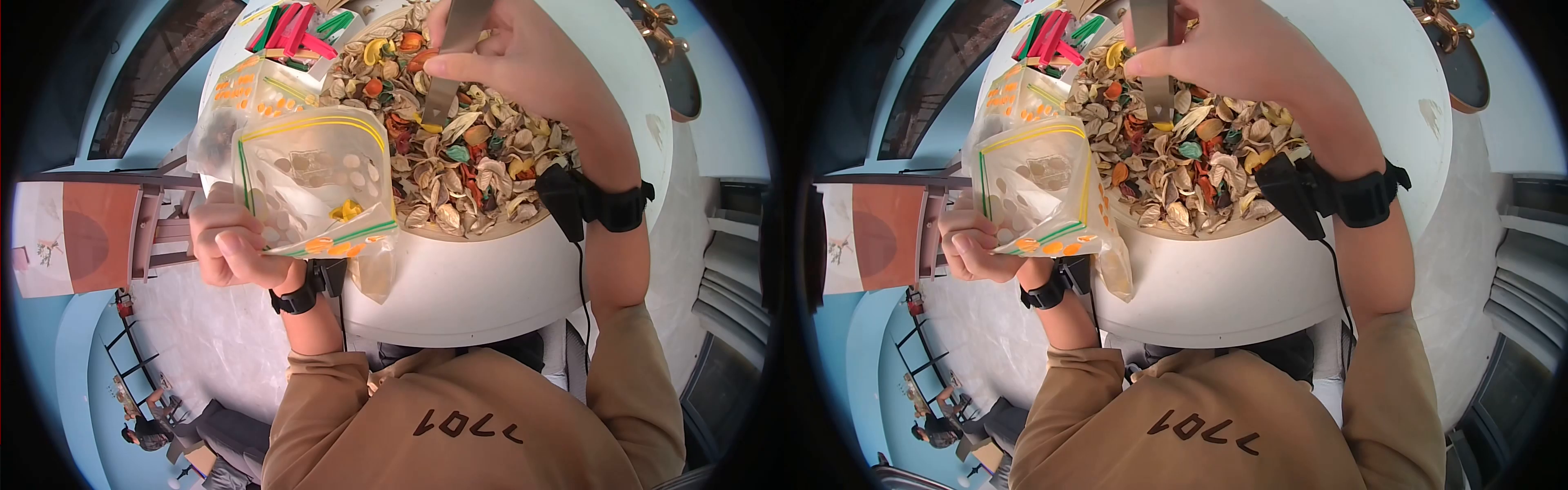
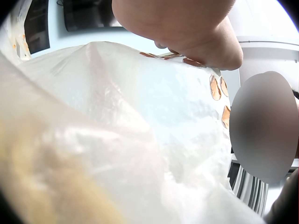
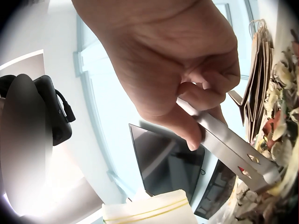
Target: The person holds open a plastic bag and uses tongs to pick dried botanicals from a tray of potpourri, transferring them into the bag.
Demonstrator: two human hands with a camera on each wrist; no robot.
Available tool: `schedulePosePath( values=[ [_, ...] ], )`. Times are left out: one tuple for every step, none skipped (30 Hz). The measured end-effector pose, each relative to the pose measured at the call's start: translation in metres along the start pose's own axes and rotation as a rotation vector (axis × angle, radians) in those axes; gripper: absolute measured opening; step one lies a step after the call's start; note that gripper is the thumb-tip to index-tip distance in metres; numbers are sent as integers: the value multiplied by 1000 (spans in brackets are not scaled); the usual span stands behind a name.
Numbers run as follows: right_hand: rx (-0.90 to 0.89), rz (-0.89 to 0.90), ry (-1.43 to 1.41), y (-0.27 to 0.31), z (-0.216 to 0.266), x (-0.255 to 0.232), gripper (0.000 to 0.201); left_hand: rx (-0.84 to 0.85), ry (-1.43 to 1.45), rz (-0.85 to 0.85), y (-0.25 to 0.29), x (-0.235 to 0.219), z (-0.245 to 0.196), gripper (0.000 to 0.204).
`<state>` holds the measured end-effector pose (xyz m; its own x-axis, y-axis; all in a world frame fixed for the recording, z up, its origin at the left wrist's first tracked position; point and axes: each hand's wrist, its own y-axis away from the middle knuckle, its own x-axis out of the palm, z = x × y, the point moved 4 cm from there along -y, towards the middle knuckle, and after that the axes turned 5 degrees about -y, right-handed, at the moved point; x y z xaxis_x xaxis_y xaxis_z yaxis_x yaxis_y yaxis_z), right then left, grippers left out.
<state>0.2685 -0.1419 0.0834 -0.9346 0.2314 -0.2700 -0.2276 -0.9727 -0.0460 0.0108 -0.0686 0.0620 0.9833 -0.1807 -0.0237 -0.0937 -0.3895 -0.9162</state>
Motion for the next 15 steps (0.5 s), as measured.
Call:
schedulePosePath(
  values=[
    [26,-3,-26,0,0,-1,20,-4,7,4,0,0,0,32],
    [25,-1,-25,1,-1,-2,20,-5,5,2,0,0,0,32],
    [-27,-32,-60,1,-1,-4,19,1,11,5,-1,0,0,32],
    [-79,-63,-95,1,-1,-6,19,6,17,8,0,0,0,31],
    [-79,-63,-94,2,-3,-8,19,5,16,8,0,0,0,31],
    [-152,-71,-94,3,-2,-10,20,4,19,6,0,0,0,31],
    [-225,-78,-94,3,0,-11,20,2,21,5,0,-1,0,31],
    [-225,-78,-94,3,0,-10,20,2,21,5,0,-1,1,31],
    [-195,-60,-72,2,-1,-8,21,9,23,13,0,-1,1,31],
    [-166,-44,-50,1,-2,-7,22,17,26,21,-1,-1,1,30],
    [-165,-44,-50,1,-1,-6,22,17,26,21,-1,-1,1,30],
    [-115,-29,-8,0,-1,-3,23,16,20,23,-1,0,0,30],
    [-64,-14,33,-1,-1,-2,23,15,14,25,0,0,0,30],
    [-63,-14,33,-1,0,-2,23,15,13,25,0,0,0,30],
    [-28,31,48,-2,-1,-1,23,11,5,18,0,0,1,30]
  ],
)
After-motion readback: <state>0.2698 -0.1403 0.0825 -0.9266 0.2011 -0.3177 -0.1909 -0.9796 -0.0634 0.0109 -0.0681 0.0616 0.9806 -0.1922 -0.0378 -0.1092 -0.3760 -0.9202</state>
